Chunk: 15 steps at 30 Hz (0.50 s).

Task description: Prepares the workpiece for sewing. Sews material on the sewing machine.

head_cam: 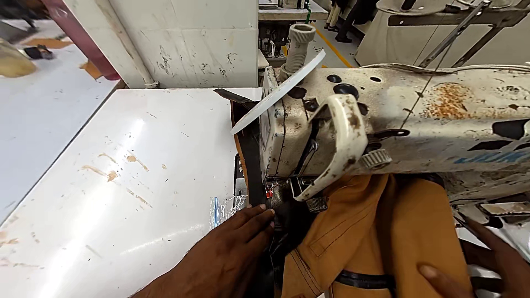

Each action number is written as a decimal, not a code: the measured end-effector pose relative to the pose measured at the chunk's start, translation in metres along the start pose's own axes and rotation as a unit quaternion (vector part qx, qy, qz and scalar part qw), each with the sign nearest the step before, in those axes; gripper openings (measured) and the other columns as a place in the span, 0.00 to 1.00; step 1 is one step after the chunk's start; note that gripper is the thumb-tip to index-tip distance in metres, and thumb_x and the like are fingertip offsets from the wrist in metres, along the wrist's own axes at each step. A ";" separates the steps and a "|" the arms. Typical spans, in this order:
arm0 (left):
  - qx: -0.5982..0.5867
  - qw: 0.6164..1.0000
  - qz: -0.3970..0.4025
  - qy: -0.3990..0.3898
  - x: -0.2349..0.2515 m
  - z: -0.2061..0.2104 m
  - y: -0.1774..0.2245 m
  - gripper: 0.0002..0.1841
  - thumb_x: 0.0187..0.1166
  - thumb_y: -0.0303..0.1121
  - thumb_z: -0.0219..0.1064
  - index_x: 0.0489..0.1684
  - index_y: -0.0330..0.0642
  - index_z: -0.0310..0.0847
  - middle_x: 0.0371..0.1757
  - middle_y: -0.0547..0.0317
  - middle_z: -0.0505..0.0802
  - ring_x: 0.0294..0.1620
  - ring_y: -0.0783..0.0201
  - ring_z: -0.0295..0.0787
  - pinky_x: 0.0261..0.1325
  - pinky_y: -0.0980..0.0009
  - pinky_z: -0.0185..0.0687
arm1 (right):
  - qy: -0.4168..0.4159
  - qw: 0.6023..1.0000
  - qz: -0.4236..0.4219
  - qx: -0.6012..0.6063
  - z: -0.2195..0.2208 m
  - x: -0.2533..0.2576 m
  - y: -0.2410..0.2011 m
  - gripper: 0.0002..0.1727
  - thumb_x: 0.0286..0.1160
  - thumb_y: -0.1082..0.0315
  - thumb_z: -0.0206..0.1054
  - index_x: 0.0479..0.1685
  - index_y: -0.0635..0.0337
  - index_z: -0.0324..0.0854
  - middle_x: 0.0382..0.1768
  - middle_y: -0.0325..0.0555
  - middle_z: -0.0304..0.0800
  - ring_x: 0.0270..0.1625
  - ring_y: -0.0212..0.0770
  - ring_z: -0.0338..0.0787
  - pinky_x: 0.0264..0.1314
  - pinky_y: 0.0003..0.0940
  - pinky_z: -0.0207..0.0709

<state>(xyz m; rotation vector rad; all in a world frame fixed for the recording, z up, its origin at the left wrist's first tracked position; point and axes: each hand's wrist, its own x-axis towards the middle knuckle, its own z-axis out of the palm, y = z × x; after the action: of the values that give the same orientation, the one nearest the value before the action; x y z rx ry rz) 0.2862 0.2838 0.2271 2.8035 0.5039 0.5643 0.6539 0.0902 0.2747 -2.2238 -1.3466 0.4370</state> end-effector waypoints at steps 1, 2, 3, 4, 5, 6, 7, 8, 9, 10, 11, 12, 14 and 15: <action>0.006 1.000 0.000 -0.012 0.000 -0.002 0.002 0.21 0.92 0.37 0.46 0.68 0.39 0.82 0.79 0.49 0.83 0.86 0.51 0.72 0.89 0.60 0.65 | 0.006 1.000 -0.018 0.005 0.009 0.004 0.000 0.58 0.66 0.41 0.77 0.90 0.67 0.52 0.60 0.66 0.87 0.53 0.55 0.93 0.51 0.55 0.88; 0.015 1.000 -0.002 -0.022 -0.001 -0.003 0.004 0.21 0.92 0.37 0.45 0.69 0.39 0.81 0.80 0.49 0.82 0.86 0.51 0.71 0.89 0.60 0.64 | 0.018 0.999 -0.041 0.005 0.015 0.008 -0.004 0.54 0.68 0.43 0.77 0.89 0.65 0.56 0.55 0.63 0.90 0.48 0.51 0.93 0.50 0.53 0.88; 0.023 0.999 -0.005 -0.028 -0.001 -0.003 0.006 0.21 0.92 0.37 0.44 0.70 0.39 0.80 0.80 0.49 0.82 0.86 0.51 0.71 0.89 0.60 0.64 | 0.033 0.998 -0.059 0.002 0.019 0.012 -0.009 0.49 0.71 0.46 0.76 0.88 0.64 0.60 0.53 0.62 0.91 0.47 0.49 0.93 0.50 0.51 0.88; 0.031 0.999 -0.006 -0.030 -0.001 -0.003 0.007 0.22 0.92 0.37 0.44 0.70 0.40 0.80 0.81 0.49 0.81 0.86 0.50 0.71 0.89 0.60 0.64 | 0.044 0.997 -0.071 -0.001 0.020 0.016 -0.014 0.46 0.73 0.48 0.74 0.87 0.64 0.62 0.54 0.62 0.90 0.47 0.49 0.93 0.51 0.50 0.88; 0.035 0.999 -0.006 -0.030 -0.001 -0.003 0.007 0.22 0.92 0.37 0.43 0.70 0.40 0.80 0.81 0.49 0.81 0.86 0.50 0.71 0.88 0.59 0.64 | 0.050 0.996 -0.077 -0.004 0.020 0.019 -0.017 0.43 0.75 0.50 0.73 0.86 0.63 0.64 0.55 0.62 0.90 0.47 0.48 0.93 0.51 0.49 0.89; 0.039 0.999 -0.006 -0.031 -0.001 -0.003 0.007 0.22 0.92 0.37 0.43 0.70 0.40 0.80 0.81 0.49 0.81 0.86 0.50 0.71 0.89 0.58 0.64 | 0.049 0.996 -0.080 -0.006 0.020 0.022 -0.018 0.41 0.76 0.51 0.72 0.86 0.62 0.65 0.58 0.63 0.89 0.50 0.49 0.94 0.52 0.49 0.89; 0.041 0.999 -0.007 -0.032 -0.001 -0.002 0.007 0.22 0.92 0.37 0.43 0.69 0.40 0.80 0.81 0.49 0.81 0.86 0.50 0.71 0.89 0.58 0.63 | 0.050 0.995 -0.081 -0.007 0.021 0.024 -0.018 0.40 0.77 0.51 0.72 0.86 0.61 0.65 0.59 0.63 0.89 0.51 0.49 0.93 0.53 0.49 0.88; 0.041 0.999 -0.009 -0.033 -0.001 -0.002 0.007 0.22 0.92 0.37 0.43 0.69 0.40 0.80 0.82 0.50 0.81 0.86 0.49 0.70 0.89 0.57 0.63 | 0.054 0.995 -0.083 -0.008 0.021 0.024 -0.018 0.39 0.77 0.51 0.72 0.85 0.61 0.66 0.59 0.63 0.89 0.51 0.49 0.93 0.53 0.48 0.88; 0.046 0.998 -0.009 -0.033 -0.001 -0.001 0.007 0.21 0.92 0.37 0.43 0.69 0.41 0.80 0.82 0.50 0.80 0.87 0.49 0.70 0.89 0.56 0.63 | 0.057 0.995 -0.084 -0.009 0.021 0.025 -0.017 0.39 0.78 0.51 0.71 0.85 0.61 0.66 0.59 0.64 0.89 0.50 0.49 0.93 0.52 0.47 0.88; 0.052 0.998 -0.010 -0.032 0.000 -0.001 0.007 0.21 0.91 0.37 0.43 0.68 0.41 0.80 0.82 0.50 0.80 0.87 0.49 0.70 0.89 0.56 0.63 | 0.061 0.995 -0.085 -0.009 0.020 0.025 -0.016 0.39 0.78 0.52 0.71 0.85 0.61 0.66 0.59 0.64 0.89 0.50 0.48 0.93 0.52 0.47 0.88; 0.060 0.998 -0.010 -0.034 0.000 -0.001 0.008 0.21 0.91 0.37 0.42 0.68 0.41 0.80 0.82 0.50 0.80 0.87 0.49 0.70 0.89 0.55 0.63 | 0.065 0.994 -0.085 -0.010 0.019 0.026 -0.016 0.39 0.77 0.52 0.71 0.85 0.60 0.67 0.59 0.63 0.89 0.50 0.48 0.93 0.51 0.46 0.88; 0.067 0.997 -0.008 -0.034 0.001 -0.001 0.008 0.21 0.91 0.36 0.42 0.67 0.41 0.80 0.82 0.50 0.80 0.87 0.49 0.70 0.88 0.55 0.63 | 0.069 0.994 -0.082 -0.011 0.018 0.026 -0.017 0.38 0.78 0.53 0.71 0.86 0.60 0.66 0.59 0.63 0.89 0.51 0.47 0.92 0.52 0.46 0.88; 0.077 0.996 -0.009 -0.036 0.003 -0.001 0.008 0.21 0.91 0.37 0.41 0.67 0.41 0.79 0.82 0.50 0.80 0.86 0.48 0.70 0.88 0.54 0.63 | 0.080 0.994 -0.078 -0.014 0.016 0.030 -0.019 0.38 0.77 0.54 0.71 0.86 0.60 0.66 0.60 0.63 0.89 0.51 0.46 0.92 0.52 0.43 0.87; 0.080 0.996 -0.010 -0.035 0.004 -0.001 0.008 0.21 0.92 0.37 0.41 0.66 0.41 0.80 0.81 0.51 0.81 0.86 0.48 0.70 0.87 0.53 0.64 | 0.090 0.993 -0.077 -0.018 0.015 0.031 -0.021 0.38 0.77 0.55 0.71 0.85 0.60 0.67 0.59 0.63 0.89 0.50 0.45 0.92 0.51 0.42 0.88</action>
<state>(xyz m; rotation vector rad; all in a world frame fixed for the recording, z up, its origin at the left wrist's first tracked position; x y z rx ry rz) 0.2914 0.2781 0.2317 2.9539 0.5877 0.4384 0.6456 0.1299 0.2736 -2.1112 -1.4258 0.1530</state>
